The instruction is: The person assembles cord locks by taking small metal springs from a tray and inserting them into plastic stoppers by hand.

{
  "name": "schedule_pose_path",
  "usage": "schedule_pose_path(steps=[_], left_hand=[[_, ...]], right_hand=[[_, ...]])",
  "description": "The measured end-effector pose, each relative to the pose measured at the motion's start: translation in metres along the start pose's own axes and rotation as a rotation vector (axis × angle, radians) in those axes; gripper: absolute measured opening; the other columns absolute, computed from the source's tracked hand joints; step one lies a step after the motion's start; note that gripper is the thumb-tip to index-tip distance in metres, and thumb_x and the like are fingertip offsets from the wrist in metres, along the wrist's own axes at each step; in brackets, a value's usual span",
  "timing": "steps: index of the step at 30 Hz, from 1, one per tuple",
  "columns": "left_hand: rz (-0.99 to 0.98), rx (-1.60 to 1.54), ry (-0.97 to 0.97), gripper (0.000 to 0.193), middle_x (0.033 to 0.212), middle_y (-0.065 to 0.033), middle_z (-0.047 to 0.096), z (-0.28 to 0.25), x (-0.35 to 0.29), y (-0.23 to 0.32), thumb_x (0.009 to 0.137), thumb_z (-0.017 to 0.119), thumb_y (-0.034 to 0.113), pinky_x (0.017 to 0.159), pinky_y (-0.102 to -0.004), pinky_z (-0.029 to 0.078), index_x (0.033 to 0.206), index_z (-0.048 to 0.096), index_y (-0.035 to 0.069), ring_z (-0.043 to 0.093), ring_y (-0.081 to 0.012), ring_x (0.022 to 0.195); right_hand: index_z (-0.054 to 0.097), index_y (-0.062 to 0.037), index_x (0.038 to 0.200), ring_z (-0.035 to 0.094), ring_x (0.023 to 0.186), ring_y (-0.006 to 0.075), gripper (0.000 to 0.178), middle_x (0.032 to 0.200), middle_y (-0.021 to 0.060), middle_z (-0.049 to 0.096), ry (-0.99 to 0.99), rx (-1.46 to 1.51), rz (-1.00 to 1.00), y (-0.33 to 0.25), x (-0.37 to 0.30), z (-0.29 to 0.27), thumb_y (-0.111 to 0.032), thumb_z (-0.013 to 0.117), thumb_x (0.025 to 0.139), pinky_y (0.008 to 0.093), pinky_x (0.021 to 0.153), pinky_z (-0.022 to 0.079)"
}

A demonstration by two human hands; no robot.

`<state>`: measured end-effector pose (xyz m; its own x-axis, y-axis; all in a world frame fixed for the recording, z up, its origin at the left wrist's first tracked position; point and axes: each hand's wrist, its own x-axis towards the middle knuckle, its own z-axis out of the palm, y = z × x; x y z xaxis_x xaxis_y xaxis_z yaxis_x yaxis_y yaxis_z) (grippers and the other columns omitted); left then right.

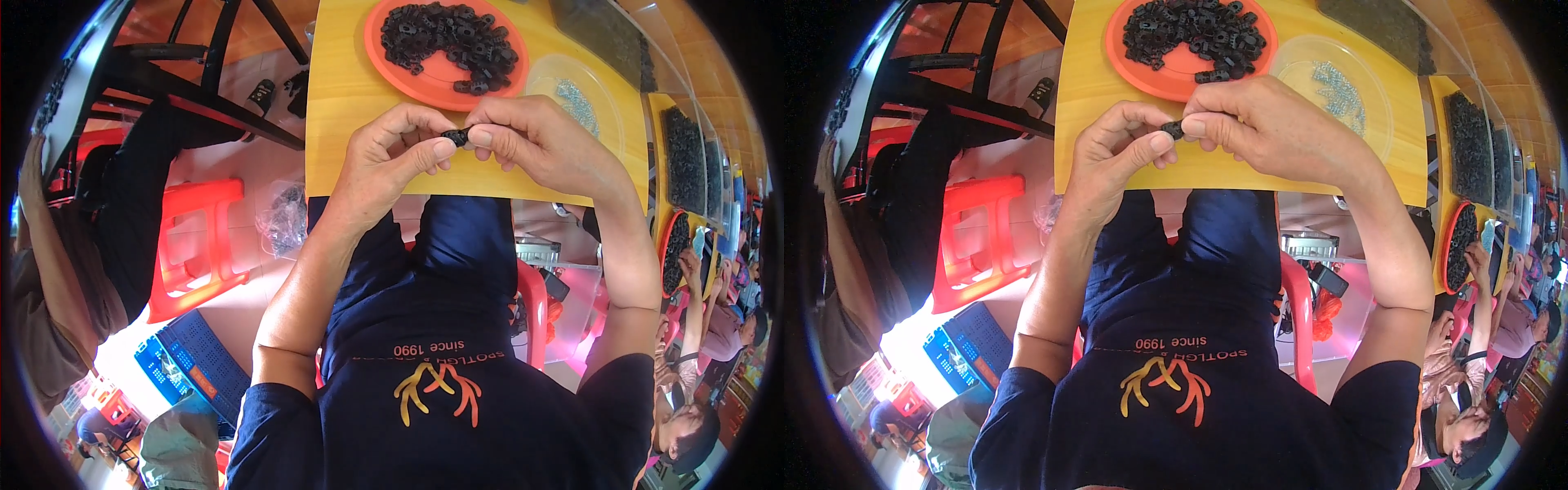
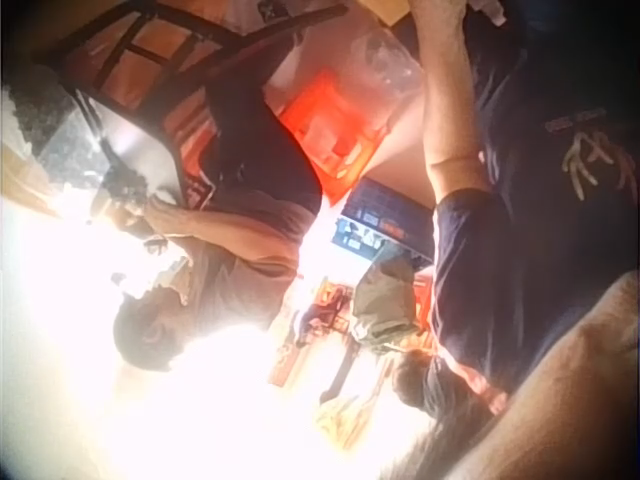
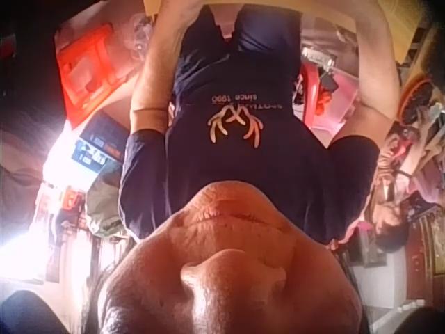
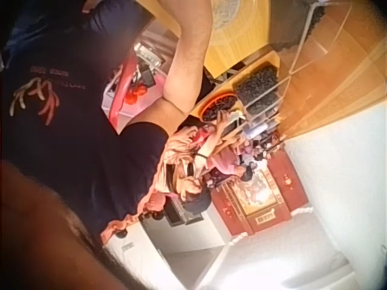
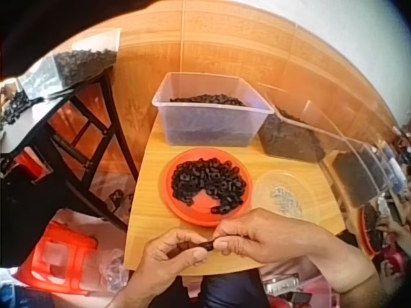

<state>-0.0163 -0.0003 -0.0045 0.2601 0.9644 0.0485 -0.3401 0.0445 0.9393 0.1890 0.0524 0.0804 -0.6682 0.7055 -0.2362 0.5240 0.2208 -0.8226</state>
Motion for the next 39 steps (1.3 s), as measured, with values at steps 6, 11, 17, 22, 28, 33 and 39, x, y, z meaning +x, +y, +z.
schedule_pose_path(steps=[6,11,17,22,28,33,39], left_hand=[[-0.089,-0.057,-0.048,0.016,0.084,-0.0041,0.066,0.000,0.003,0.000,0.090,0.068,0.009,0.069,-0.0235,0.051,0.103,0.063,0.000,0.063,-0.0095,0.075],[-0.056,-0.022,-0.014,0.014,0.083,-0.0043,0.066,0.002,0.003,0.000,0.090,0.067,0.005,0.068,-0.0230,0.051,0.101,0.063,-0.001,0.063,-0.0093,0.074],[-0.067,0.047,-0.006,0.011,0.082,-0.0037,0.066,0.006,0.003,-0.003,0.089,0.067,0.003,0.067,-0.0229,0.051,0.098,0.064,-0.002,0.062,-0.0084,0.072],[-0.076,0.040,-0.002,0.011,0.081,-0.0037,0.065,0.007,0.004,-0.003,0.089,0.067,0.003,0.066,-0.0230,0.051,0.098,0.064,-0.002,0.062,-0.0083,0.071],[-0.170,-0.026,-0.114,0.012,0.082,-0.0038,0.065,-0.002,0.005,0.001,0.088,0.068,0.004,0.066,-0.0232,0.051,0.097,0.064,-0.002,0.062,-0.0089,0.071],[-0.162,0.059,-0.099,0.012,0.083,-0.0038,0.066,0.000,0.001,-0.003,0.088,0.069,0.005,0.066,-0.0231,0.051,0.098,0.064,-0.001,0.062,-0.0092,0.072],[-0.207,-0.050,-0.090,0.014,0.098,-0.0060,0.065,-0.004,-0.006,0.011,0.087,0.070,0.006,0.082,-0.0263,0.050,0.100,0.066,0.000,0.063,-0.0124,0.092]], right_hand=[[0.062,0.0010,0.090,0.061,0.070,0.0303,0.023,0.075,0.0153,0.061,-0.031,-0.288,-0.166,-0.003,0.001,-0.006,-0.022,0.059,0.094,0.0386,0.065,0.047],[0.063,0.0010,0.082,0.061,0.073,0.0386,0.023,0.075,0.0192,0.062,0.073,-0.371,-0.164,-0.008,-0.001,0.005,-0.020,0.060,0.091,0.0445,0.064,0.047],[0.064,0.0011,0.073,0.061,0.069,0.0414,0.022,0.065,0.0211,0.060,0.211,-0.633,-0.111,-0.009,-0.005,0.017,-0.016,0.063,0.087,0.0472,0.061,0.048],[0.063,0.0014,0.071,0.062,0.069,0.0401,0.022,0.064,0.0216,0.059,0.184,-0.513,-0.061,-0.012,-0.004,0.017,-0.015,0.063,0.087,0.0463,0.061,0.048],[0.063,0.0021,0.078,0.061,0.059,0.0264,0.019,0.064,0.0147,0.060,-0.013,-0.318,0.041,-0.007,-0.003,0.009,-0.014,0.064,0.088,0.0366,0.057,0.047],[0.064,0.0027,0.079,0.060,0.058,0.0182,0.023,0.062,0.0111,0.059,0.033,-0.465,-0.015,-0.002,-0.004,0.016,-0.017,0.064,0.090,0.0321,0.056,0.047],[0.065,-0.0016,0.098,0.061,0.072,0.0109,0.028,0.078,0.0016,0.063,-0.071,0.181,0.240,-0.008,-0.015,0.012,-0.029,0.057,0.098,0.0264,0.066,0.053]])
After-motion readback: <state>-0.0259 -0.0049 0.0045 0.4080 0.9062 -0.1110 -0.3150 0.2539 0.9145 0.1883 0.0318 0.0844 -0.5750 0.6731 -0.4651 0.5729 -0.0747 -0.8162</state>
